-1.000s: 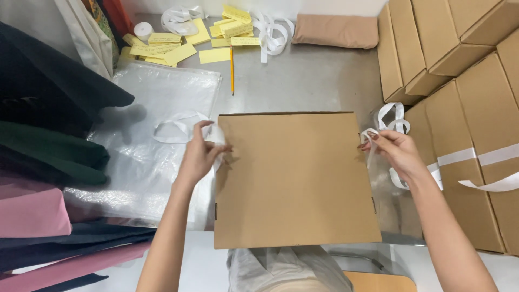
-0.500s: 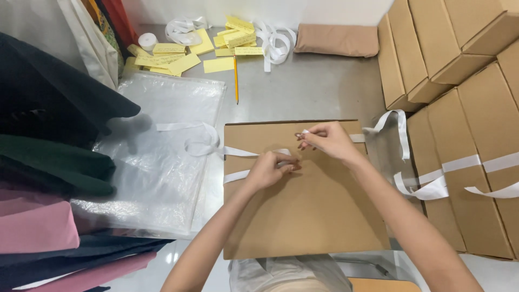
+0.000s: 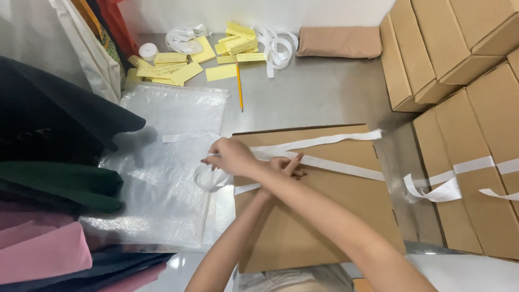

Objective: The person wraps a white ribbon around a brown cardboard box, crosses it on the top, and ties a neat bow. The hands adjust the loops and tails to finish the decorative knot.

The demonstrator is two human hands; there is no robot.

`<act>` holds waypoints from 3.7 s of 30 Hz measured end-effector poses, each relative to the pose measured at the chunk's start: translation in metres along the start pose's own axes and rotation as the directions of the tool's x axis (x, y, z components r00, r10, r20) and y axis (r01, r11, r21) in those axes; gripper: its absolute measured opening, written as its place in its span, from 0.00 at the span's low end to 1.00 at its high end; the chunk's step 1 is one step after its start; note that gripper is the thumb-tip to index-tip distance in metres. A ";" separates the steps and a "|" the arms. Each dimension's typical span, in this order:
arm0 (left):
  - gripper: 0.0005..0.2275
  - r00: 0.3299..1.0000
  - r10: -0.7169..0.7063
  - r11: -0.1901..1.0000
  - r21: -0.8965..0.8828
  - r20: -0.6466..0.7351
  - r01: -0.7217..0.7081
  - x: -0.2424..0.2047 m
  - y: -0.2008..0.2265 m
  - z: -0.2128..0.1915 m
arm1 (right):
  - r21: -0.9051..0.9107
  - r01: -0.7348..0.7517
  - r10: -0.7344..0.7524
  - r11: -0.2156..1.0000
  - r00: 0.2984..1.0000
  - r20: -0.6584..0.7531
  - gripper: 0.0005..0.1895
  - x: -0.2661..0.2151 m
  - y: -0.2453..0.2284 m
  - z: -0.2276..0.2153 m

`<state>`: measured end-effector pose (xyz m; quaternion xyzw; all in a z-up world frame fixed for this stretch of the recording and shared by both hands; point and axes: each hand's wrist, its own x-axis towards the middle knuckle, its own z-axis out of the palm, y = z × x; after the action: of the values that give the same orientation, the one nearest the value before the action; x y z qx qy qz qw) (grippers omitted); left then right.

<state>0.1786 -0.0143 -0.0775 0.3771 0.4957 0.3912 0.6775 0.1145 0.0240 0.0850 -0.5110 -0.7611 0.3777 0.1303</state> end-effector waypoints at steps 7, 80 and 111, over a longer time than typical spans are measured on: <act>0.19 0.988 -0.015 0.998 0.063 0.156 0.005 -0.028 0.037 -0.006 | 0.087 0.346 -0.356 0.934 0.885 0.300 0.10 0.006 -0.042 0.050; 0.22 0.986 0.095 0.681 0.731 -0.141 0.039 -0.053 0.047 0.002 | 0.405 -0.322 0.371 0.856 0.928 -0.046 0.14 -0.268 0.207 -0.122; 0.08 0.876 0.420 0.548 0.703 0.239 -0.454 0.081 0.075 -0.018 | 0.870 -0.454 0.842 0.194 0.531 0.089 0.19 -0.370 0.129 0.038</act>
<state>0.1657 0.0913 -0.0449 0.7378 0.4866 0.3033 0.3562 0.3448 -0.2921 0.0371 -0.7309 -0.1413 0.5813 0.3285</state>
